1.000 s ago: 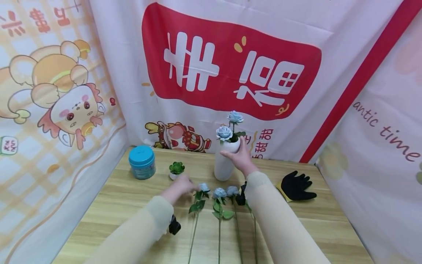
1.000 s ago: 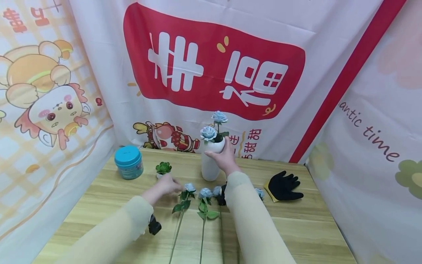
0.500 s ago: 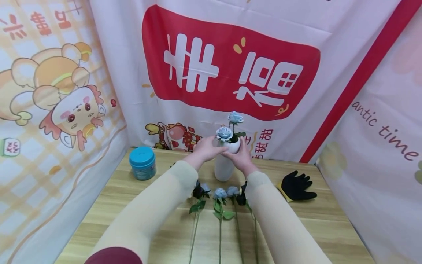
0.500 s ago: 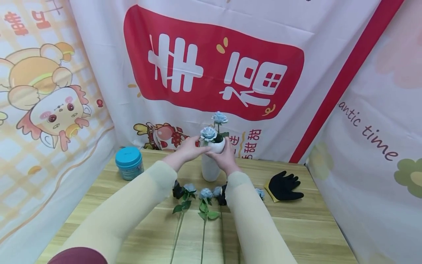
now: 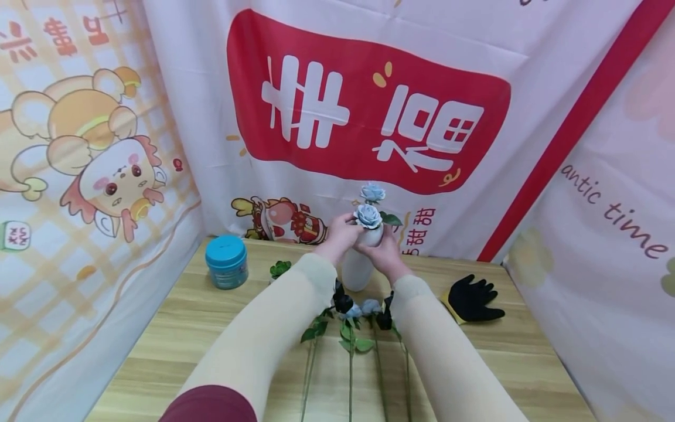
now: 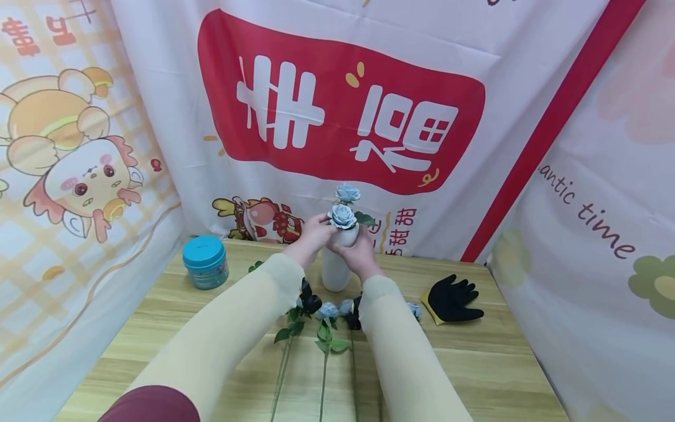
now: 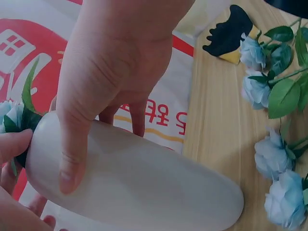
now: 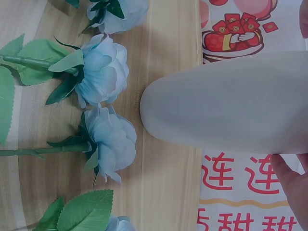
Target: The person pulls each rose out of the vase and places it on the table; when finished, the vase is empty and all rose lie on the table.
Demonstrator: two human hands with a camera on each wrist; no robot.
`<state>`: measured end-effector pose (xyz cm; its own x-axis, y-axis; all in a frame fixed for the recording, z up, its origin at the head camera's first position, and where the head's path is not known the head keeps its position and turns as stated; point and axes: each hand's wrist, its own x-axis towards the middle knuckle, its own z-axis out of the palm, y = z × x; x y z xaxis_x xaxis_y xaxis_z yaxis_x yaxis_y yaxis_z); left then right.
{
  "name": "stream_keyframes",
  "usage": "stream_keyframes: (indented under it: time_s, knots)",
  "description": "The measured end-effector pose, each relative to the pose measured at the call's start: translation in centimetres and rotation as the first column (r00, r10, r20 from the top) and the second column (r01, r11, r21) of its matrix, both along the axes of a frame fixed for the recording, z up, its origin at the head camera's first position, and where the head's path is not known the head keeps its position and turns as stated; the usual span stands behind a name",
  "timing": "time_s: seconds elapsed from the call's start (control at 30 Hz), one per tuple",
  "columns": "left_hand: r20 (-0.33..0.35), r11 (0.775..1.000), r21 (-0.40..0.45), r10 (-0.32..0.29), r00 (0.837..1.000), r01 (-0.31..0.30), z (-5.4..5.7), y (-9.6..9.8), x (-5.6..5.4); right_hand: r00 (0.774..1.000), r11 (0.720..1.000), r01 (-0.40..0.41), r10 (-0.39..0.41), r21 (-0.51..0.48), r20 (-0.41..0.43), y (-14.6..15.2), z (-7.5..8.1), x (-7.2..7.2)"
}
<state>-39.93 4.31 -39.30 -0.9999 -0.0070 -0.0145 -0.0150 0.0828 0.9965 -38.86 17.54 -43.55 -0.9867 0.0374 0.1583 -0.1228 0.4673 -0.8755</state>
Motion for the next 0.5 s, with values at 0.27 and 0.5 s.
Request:
stream_keyframes:
  time_s: [0.27,0.5]
  knots:
    - [-0.160,0.999,-0.038,0.014,0.987,-0.020,3.3,-0.3,0.8,1.000,1.000,-0.026,0.026,-0.009,0.001,0.0,0.2,0.1]
    - [-0.372,1.000,0.006,0.027,0.928,-0.026,8.0,-0.7,2.4,0.999,0.996,-0.009,0.012,-0.083,0.030,0.0,0.3,0.2]
